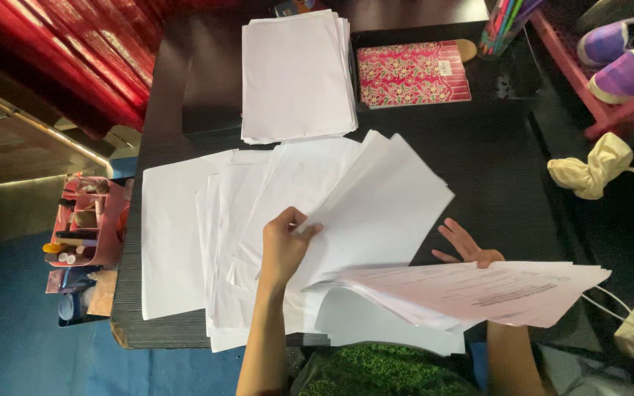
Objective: The person organizes a stack of white papers on a dark table, smoothing them out. They then place three patterned notebooks on top of the papers and arrange a set of colored pencils and pens on the notebooks. Finally, they move the notebooks and pencils into a black plastic tray.
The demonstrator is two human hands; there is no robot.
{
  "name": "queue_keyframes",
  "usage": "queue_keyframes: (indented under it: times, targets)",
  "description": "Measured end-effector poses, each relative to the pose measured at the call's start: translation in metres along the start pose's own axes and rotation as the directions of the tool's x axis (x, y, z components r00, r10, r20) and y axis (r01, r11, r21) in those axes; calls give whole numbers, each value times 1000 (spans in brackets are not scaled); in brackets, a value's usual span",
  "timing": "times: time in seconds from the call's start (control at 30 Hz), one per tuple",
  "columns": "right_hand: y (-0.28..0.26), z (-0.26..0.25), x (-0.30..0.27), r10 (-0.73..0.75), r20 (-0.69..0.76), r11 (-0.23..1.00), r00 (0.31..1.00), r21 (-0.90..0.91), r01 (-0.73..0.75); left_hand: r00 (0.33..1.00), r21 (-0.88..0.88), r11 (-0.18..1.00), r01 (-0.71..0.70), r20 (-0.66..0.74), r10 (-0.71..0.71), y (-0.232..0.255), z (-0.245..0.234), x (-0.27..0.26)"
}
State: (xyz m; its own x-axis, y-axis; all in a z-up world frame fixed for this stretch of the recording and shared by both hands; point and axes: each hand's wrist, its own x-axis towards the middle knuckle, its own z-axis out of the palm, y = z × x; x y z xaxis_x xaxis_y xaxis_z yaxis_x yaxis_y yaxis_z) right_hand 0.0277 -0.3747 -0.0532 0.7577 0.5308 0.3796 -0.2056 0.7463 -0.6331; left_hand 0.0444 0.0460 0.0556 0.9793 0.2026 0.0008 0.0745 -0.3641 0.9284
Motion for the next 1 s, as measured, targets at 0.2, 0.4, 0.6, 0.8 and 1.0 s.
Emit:
queue_keyframes:
  times: [0.2, 0.4, 0.6, 0.8, 1.0]
  targets:
    - [6, -6, -4, -37, -83, 999, 996, -8, 37, 958, -357, 933, -42, 251, 139, 48, -14, -59]
    - [6, -19, -17, -47, -136, 999, 990, 3, 48, 796, -421, 907, 24, 556, 237, 43, 15, -64]
    - [13, -47, -41, -36, -204, 999, 978, 13, 40, 720, -633, 773, -27, 525, 455, -1, 30, -31]
    - [23, -69, -62, 6, -211, 1000, 977, 26, 0, 895, 644, 755, -124, -255, 365, -49, 16, 69]
    - [30, -88, -61, 40, -196, 993, 980, 121, -16, 973, 543, 839, 31, -209, 99, -73, 5, 85]
